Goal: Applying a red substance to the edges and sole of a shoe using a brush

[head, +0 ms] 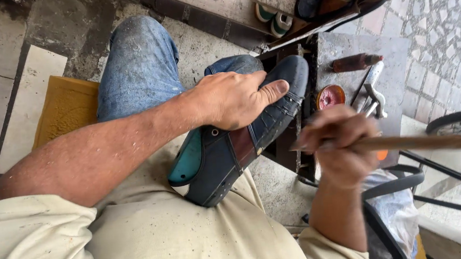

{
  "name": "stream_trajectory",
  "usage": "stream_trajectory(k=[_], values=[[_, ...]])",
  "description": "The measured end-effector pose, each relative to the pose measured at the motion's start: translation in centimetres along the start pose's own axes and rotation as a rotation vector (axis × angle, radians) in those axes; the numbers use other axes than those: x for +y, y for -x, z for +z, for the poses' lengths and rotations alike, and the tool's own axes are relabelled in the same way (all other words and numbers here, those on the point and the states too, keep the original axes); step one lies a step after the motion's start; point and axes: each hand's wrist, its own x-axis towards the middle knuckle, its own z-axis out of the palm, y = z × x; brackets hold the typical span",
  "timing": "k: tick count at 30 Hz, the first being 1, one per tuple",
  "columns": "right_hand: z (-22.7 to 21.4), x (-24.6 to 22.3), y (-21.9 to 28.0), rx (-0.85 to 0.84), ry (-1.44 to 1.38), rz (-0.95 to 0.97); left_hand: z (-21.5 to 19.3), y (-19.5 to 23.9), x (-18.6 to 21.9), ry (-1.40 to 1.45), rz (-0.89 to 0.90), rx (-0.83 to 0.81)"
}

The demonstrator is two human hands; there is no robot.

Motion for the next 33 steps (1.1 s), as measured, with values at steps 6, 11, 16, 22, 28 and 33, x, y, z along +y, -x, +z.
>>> stream_trajectory(k=[6,11,16,22,28,33], values=[[3.2,3.2,-1.2,-0.047,0.417,-0.030,1.6,-4.6,-3.1,0.025,-0.074,-0.030],[0.6,5.6,0.9,0.020,0.505,-0.074,0.6,-2.4,-1.9,0.031,-0.091,-0.062],[-1.1,5.9,1.9,0.140,0.023,0.014,0.1,-2.1,-1.9,0.035,-0.097,-0.059],[-0.2,5.2,1.5,0.059,0.153,-0.054,-0.3,-1.5,-1.5,0.023,-0.100,-0.080],[0.6,4.7,-0.8,-0.088,0.568,-0.165,1.0,-3.3,-1.8,-0.002,-0.060,-0.070],[-1.1,5.8,0.0,0.019,0.275,-0.131,0.3,-2.0,-1.4,0.006,-0.076,-0.055]])
